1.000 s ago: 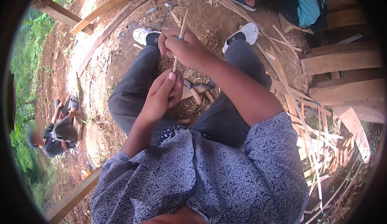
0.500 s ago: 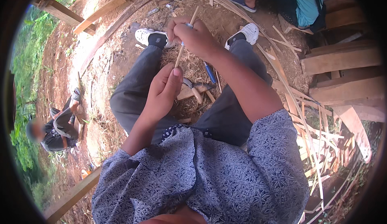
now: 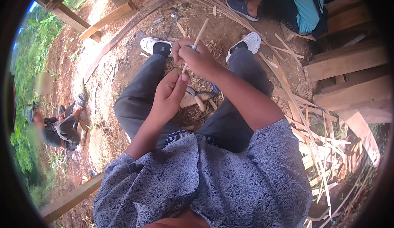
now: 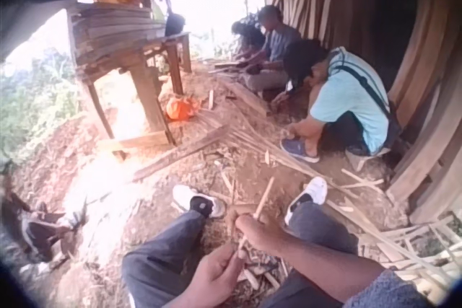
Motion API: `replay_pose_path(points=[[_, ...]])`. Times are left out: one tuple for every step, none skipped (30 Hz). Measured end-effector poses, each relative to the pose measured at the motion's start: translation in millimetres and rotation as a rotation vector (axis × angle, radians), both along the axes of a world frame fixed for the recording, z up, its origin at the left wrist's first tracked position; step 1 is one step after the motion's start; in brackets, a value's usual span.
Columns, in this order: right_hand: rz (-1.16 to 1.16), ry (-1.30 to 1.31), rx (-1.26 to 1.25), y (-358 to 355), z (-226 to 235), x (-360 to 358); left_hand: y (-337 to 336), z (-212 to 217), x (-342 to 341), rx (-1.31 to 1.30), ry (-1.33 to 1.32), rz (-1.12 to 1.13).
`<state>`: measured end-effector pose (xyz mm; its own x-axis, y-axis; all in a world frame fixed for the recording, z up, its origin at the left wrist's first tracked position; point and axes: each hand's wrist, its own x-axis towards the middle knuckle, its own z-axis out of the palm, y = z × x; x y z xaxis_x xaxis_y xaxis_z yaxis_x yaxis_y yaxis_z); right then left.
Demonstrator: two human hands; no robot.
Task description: The person sits on the ground and uses a knife to sharpen a thin wooden stick. They hold the stick with both hands and carefully shave the wood to create a pointed tip, occasionally rotating the stick to work on different sides.
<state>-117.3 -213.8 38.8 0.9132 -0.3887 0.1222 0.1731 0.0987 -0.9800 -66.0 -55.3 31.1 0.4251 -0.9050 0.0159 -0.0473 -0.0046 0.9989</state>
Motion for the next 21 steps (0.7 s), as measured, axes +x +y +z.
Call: replay_pose_path(points=[[-0.045,-0.024,0.041,-7.5,2.3,-0.1,1.9,1.5,-2.3,0.016,-0.037,-0.006],[-0.079,-0.048,0.084,-24.4,2.6,2.6,4.9,2.9,-5.1,0.034,-0.075,-0.003],[-0.113,-0.072,0.127,-39.1,3.8,4.8,7.2,3.9,-7.7,0.053,-0.113,0.002],[-0.136,-0.123,0.148,-47.1,14.5,3.6,7.7,4.9,-9.5,0.05,-0.11,0.007],[-0.091,-0.089,0.16,-40.2,10.3,3.4,6.5,5.9,-10.1,0.046,-0.107,0.013],[-0.045,-0.055,0.172,-27.4,0.5,1.2,5.4,6.9,-10.7,0.042,-0.105,0.02],[-0.003,-0.025,0.175,-14.7,-6.1,-1.3,2.9,6.5,-9.5,0.033,-0.115,0.017],[0.021,0.007,-0.014,5.1,-9.6,-2.2,5.2,4.9,-5.9,0.033,-0.131,0.029],[-0.018,-0.01,-0.02,2.0,-7.6,2.2,7.8,4.7,-3.5,0.032,-0.146,0.043],[-0.046,-0.022,-0.017,-5.1,-6.5,3.0,13.1,10.5,-6.2,0.015,-0.169,0.058],[-0.059,-0.042,-0.004,-11.5,-5.7,4.9,18.4,14.6,-9.0,0.054,-0.19,0.045],[-0.105,-0.09,0.174,-20.5,3.1,6.3,24.4,15.6,-12.6,0.053,-0.191,0.046],[-0.116,-0.113,0.218,-28.6,6.8,6.3,26.5,8.8,-13.9,-0.034,-0.219,0.062],[-0.103,-0.119,0.271,-22.0,4.9,2.8,25.9,10.2,-13.6,-0.043,-0.219,0.056],[-0.087,-0.125,0.326,-5.5,1.7,-3.1,26.6,15.0,-12.6,-0.024,-0.224,0.063],[-0.086,-0.062,0.255,19.5,-9.8,-8.0,24.6,9.3,-11.5,-0.11,-0.245,0.111],[-0.094,0.0,0.171,38.0,-20.3,-12.6,27.6,4.1,-11.7,-0.14,-0.309,0.133],[-0.067,0.009,0.043,30.3,-24.5,-17.9,31.5,0.2,-13.9,-0.176,-0.37,0.14],[-0.048,0.015,-0.082,14.0,-28.4,-19.5,36.8,-1.1,-16.0,-0.16,-0.354,0.135],[-0.077,-0.033,0.075,4.4,-24.4,-15.2,41.1,-2.1,-20.0,-0.15,-0.33,0.124],[-0.116,-0.075,0.232,-3.7,-17.0,-11.8,45.5,-1.5,-21.7,-0.144,-0.302,0.105]])
